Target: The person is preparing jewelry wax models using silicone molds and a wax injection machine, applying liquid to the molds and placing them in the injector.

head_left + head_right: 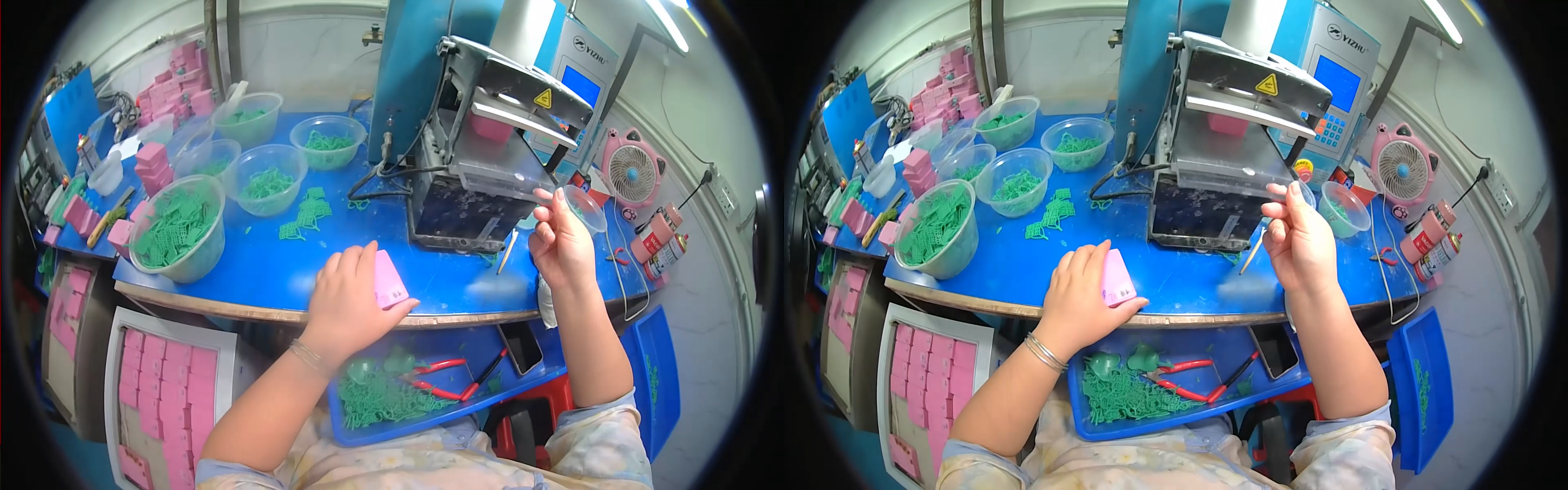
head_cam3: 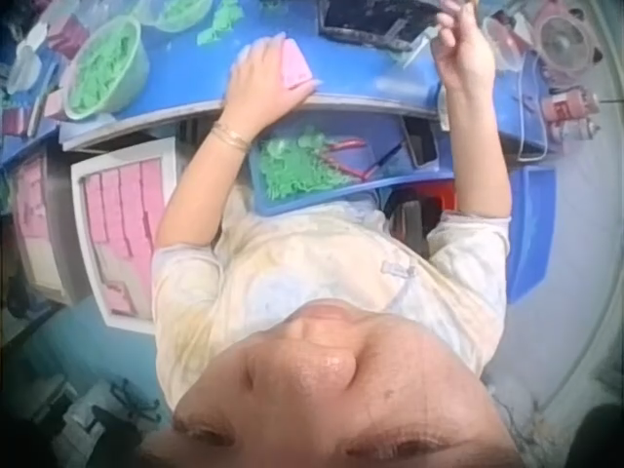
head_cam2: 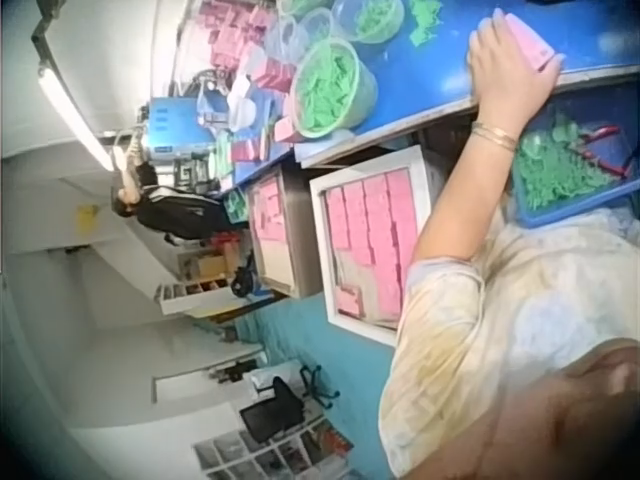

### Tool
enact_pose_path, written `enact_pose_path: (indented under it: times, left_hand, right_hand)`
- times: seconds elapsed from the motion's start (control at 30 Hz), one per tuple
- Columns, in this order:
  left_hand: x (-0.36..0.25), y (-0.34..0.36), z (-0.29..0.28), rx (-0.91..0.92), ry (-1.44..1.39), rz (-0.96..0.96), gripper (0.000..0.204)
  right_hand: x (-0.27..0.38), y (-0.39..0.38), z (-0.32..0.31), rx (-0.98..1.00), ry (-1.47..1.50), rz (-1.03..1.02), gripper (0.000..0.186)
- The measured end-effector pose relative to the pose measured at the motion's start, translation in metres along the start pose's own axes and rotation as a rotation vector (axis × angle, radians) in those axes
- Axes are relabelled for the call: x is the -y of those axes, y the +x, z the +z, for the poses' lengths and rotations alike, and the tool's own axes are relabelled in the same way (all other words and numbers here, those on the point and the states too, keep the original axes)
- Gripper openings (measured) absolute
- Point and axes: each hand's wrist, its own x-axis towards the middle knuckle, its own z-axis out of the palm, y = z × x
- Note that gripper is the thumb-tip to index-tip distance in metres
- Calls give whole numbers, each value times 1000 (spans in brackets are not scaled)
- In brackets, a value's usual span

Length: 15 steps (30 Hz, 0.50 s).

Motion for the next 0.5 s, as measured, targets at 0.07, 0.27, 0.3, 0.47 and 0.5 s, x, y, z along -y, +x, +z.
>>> enact_pose_path:
  times: [0.07,0.27,0.3,0.47,0.5]
  left_hand:
    - [-1,-1,-2,18,-4,-9,80]
    - [5,-7,1,31,-60,-39,85]
    - [6,-13,-2,-15,-69,-15,85]
    - [18,-79,-28,-271,-89,279,73]
    - [29,-97,-30,-316,33,346,65]
  right_hand:
    - [-4,3,2,-2,-16,-83,32]
    - [-14,7,9,-139,-59,-58,34]
    - [-11,10,7,-161,-25,-16,34]
    - [11,28,-30,0,-21,-2,30]
    - [17,34,-47,75,-47,-9,31]
